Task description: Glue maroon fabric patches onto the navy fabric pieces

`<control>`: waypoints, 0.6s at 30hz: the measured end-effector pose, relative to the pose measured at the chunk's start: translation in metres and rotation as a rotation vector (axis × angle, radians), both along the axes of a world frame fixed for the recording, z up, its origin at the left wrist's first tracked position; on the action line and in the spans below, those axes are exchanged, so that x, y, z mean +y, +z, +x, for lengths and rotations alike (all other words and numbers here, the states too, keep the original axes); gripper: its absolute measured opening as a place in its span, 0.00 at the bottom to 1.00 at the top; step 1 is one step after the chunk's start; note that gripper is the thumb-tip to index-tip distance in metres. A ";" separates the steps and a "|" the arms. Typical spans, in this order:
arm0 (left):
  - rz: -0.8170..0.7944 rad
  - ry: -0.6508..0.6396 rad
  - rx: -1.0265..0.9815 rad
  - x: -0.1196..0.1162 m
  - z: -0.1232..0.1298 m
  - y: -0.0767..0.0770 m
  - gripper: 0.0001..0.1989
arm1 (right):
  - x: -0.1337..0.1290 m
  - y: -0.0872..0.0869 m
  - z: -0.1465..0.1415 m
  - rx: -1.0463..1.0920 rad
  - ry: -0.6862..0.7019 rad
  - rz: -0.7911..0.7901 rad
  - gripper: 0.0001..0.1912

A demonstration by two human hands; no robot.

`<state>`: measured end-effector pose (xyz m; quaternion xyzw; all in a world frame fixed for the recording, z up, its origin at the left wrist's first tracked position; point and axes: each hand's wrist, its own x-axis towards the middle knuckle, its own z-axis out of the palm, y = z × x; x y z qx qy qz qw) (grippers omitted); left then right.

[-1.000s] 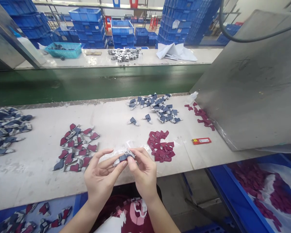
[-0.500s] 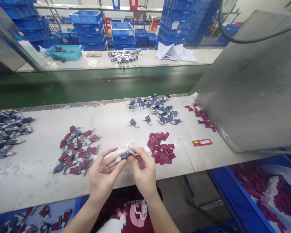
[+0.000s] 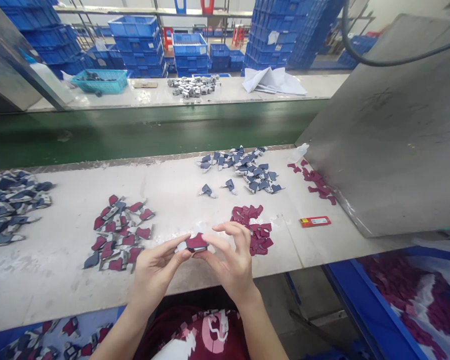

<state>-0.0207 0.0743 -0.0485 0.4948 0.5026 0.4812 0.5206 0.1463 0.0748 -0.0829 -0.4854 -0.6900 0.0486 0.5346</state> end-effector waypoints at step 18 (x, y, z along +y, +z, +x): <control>-0.194 -0.057 -0.092 0.007 -0.003 0.001 0.13 | 0.007 -0.006 0.003 -0.176 -0.037 0.080 0.16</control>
